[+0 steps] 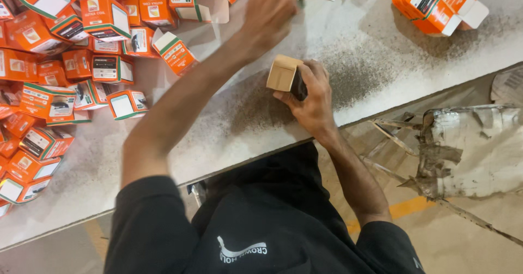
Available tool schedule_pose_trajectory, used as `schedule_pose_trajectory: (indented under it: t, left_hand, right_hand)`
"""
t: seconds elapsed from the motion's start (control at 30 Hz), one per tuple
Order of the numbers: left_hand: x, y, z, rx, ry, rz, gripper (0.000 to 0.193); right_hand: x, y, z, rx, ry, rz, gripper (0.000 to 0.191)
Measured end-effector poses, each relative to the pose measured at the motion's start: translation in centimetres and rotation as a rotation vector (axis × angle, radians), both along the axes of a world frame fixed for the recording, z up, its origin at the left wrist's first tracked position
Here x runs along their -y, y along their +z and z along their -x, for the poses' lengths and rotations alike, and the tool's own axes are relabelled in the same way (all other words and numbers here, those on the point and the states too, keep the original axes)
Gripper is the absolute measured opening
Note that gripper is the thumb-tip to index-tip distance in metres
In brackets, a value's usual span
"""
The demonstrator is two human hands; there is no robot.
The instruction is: The person picks up small orange product boxes and flat cartons from a pile on the table, opens and folds a carton, places a product box inside, closes it, and tosses the packed box onto the pile. They repeat this packing cycle continuously with both hands.
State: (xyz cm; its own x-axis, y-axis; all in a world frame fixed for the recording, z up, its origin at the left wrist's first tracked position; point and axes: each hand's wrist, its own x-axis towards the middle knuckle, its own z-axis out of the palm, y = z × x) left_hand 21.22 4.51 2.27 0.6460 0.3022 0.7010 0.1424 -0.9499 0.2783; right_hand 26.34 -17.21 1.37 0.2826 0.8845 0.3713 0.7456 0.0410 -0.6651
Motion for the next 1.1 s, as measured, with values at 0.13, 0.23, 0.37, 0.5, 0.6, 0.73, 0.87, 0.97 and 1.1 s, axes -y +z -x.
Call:
schedule_pose_trajectory:
  t: [0.13,0.23,0.37,0.5,0.6,0.73,0.87,0.97,1.1]
  left_hand:
    - [4.3,2.8,8.1,0.132,0.019,0.266,0.042]
    - [7.5,3.1,13.1,0.135,-0.087,0.102,0.036]
    - [9.4,1.5,15.8,0.122,-0.335,-0.207,0.026]
    - [9.2,-0.1,16.1,-0.013,-0.027,-0.26,0.026]
    - [9.6,0.1,15.7,-0.12,-0.12,-0.049,0.042]
    - [11.2,1.5,14.5,-0.085,0.078,0.166,0.032]
    - [11.3,2.1,13.3,-0.195,0.257,0.873,0.048]
    - [10.2,1.1,12.8,-0.137,0.096,1.199,0.033]
    - [9.4,-0.3,12.3,-0.061,0.026,1.063,0.013]
  right_hand:
    - [0.1,0.1,0.2,-0.003,-0.025,-0.04,0.067]
    - [0.0,0.0,0.7,-0.033,-0.006,0.006,0.062]
    - [-1.0,-0.2,1.6,-0.099,0.053,0.027,0.053]
    - [-0.4,0.1,2.0,-0.029,0.065,-0.003,0.061]
    - [-0.1,0.2,2.3,-0.019,0.051,0.009,0.062]
    - [-0.3,0.1,2.4,-0.02,0.064,0.033,0.064]
    - [-0.2,0.3,2.5,-0.033,0.066,0.029,0.062]
    - [0.1,0.6,3.0,-0.21,0.056,0.041,0.064]
    - [0.0,1.2,3.4,-0.152,0.07,-0.051,0.059]
